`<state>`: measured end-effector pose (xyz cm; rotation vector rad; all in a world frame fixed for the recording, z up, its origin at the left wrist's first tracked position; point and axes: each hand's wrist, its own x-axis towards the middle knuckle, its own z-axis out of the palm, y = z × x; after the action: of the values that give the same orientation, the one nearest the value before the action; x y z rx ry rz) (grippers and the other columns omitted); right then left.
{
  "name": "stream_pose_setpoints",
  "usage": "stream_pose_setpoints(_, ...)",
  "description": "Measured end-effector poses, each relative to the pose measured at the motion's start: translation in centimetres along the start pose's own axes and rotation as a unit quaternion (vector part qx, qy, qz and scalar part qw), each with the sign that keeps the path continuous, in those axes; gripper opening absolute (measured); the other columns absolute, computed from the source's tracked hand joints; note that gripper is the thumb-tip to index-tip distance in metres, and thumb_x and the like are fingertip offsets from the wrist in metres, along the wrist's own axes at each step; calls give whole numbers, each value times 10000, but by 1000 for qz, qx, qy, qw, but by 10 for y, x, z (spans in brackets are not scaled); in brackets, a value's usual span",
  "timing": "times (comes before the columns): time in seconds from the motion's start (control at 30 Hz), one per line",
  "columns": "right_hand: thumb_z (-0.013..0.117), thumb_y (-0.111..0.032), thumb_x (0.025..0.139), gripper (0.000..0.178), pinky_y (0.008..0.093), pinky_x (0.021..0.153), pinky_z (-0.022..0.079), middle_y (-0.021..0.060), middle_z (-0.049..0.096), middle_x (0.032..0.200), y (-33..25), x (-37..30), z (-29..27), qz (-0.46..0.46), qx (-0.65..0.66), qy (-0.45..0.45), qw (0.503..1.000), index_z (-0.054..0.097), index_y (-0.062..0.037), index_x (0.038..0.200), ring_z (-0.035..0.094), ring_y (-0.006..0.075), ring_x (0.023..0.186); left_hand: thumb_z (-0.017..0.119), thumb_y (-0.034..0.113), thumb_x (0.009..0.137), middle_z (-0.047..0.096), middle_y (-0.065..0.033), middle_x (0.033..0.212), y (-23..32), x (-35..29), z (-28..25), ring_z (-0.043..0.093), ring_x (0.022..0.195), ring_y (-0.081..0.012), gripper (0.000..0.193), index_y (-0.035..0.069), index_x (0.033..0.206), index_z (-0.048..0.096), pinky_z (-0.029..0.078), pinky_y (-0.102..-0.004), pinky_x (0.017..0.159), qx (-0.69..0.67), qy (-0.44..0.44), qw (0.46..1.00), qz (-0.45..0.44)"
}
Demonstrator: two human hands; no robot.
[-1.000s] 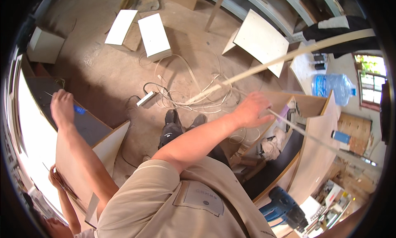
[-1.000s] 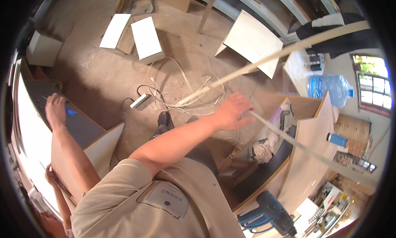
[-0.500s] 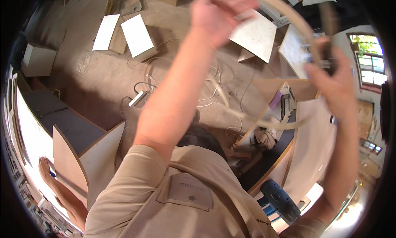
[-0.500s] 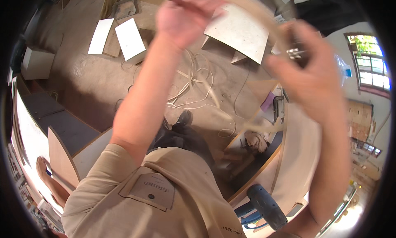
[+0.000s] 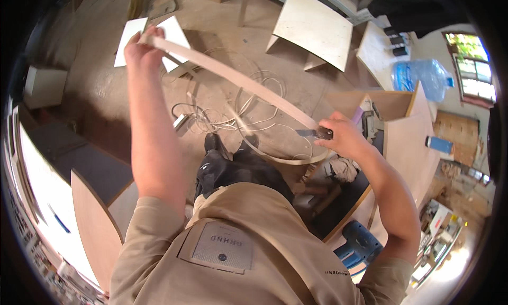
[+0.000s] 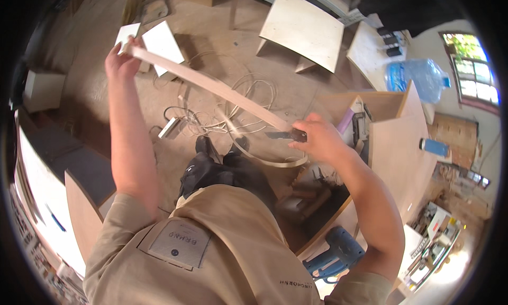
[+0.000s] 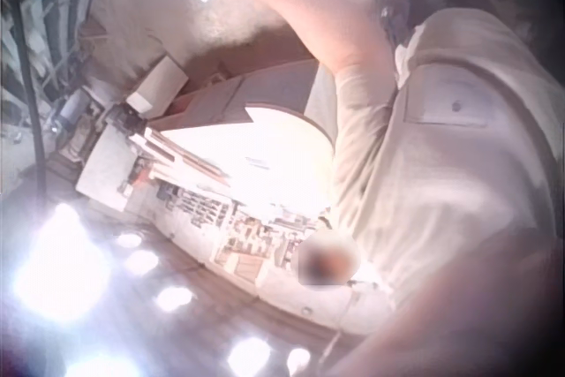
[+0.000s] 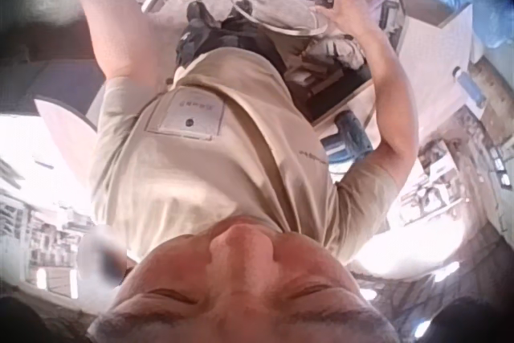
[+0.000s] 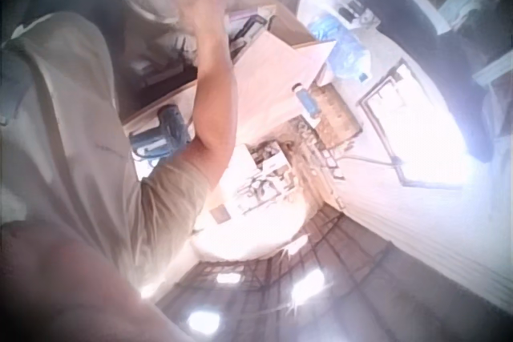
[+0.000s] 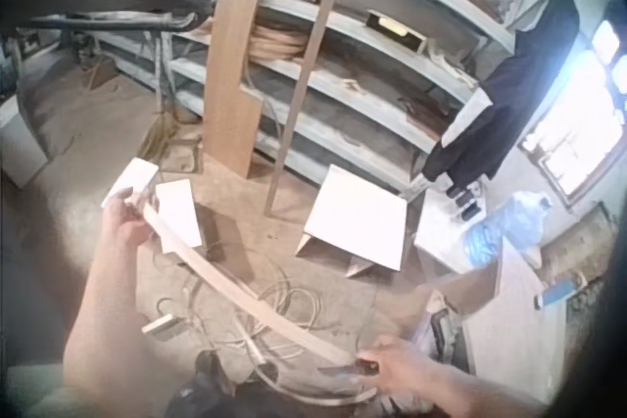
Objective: The person applies edge banding to a large wooden panel. They use a heat gun to warm the adhesive, a utility knife to trim excess material, and a screwdriver to press the edges flush. The person works on multiple edges of the panel, cutting and fitting the banding to the corners.
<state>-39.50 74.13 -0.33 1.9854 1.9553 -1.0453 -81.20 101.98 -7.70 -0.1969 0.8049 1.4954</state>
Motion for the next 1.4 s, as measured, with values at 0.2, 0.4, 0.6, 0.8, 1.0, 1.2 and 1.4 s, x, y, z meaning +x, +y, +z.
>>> stream_pose_setpoints(0.2, 768, -228, 776, 345, 445, 848, 520, 137, 686, 1020, 38, 2, -15, -74, -51, -7, 996, 694, -114, 1092, 657, 335, 974, 374, 192, 1082, 471, -8, 744, 11, -22, 0, 384, 587, -120, 234, 46, 1003, 539, 346, -282, 555, 33, -311, 950, 0)
stream_pose_setpoints(0.4, 698, -441, 929, 435, 346, 744, 578, 122, 751, 1047, -26, 50, -35, -30, 322, 166, 932, 706, -137, 1240, 728, 231, 862, 462, 357, 1078, 280, 68, 607, -59, -108, 25, 259, 486, -63, 242, 157, 1008, 578, 189, -229, 416, 265, -285, 920, -46)
stream_pose_setpoints(0.6, 811, -515, 737, 678, 460, 898, 540, 270, 694, 1120, -172, 128, -82, -62, 358, 265, 893, 685, 33, 1116, 671, 399, 1053, 397, 408, 1096, 523, -32, 710, -127, -151, -35, 474, 598, -121, 383, 74, 942, 505, 371, -259, 533, 481, -468, 740, -44)
stream_pose_setpoints(0.8, 896, -179, 644, 783, 426, 684, 578, 190, 733, 858, -149, 140, -59, -62, 534, 279, 796, 539, 79, 1292, 732, 316, 803, 380, 379, 1106, 583, -69, 819, -113, -117, -83, 548, 766, -155, 412, 45, 934, 549, 454, -304, 732, 580, -589, 562, -31)
stream_pose_setpoints(1.0, 851, -128, 623, 765, 429, 705, 581, 207, 707, 926, -113, 145, -41, 85, 537, 440, 715, 500, 74, 1271, 724, 350, 788, 503, 170, 1058, 715, -99, 931, -80, -86, -138, 657, 929, -215, 244, 10, 989, 675, 509, -386, 896, 699, -624, 348, -35)
stream_pose_setpoints(1.2, 802, -153, 687, 303, 373, 681, 561, 126, 708, 701, -95, 104, -17, 68, 690, 399, 599, 659, 38, 874, 724, 259, 743, 615, 94, 964, 740, -156, 973, -64, -53, -210, 712, 912, -329, 165, 52, 1079, 725, 544, -408, 826, 676, -689, 255, -58)
stream_pose_setpoints(1.4, 748, -110, 775, 198, 379, 654, 536, 114, 715, 714, -114, 86, 3, 44, 674, 421, 606, 676, 6, 917, 702, 227, 698, 668, 125, 924, 669, -193, 1225, -40, -3, -265, 628, 1174, -346, 316, 38, 1228, 656, 488, -407, 1003, 757, -510, 325, -247)
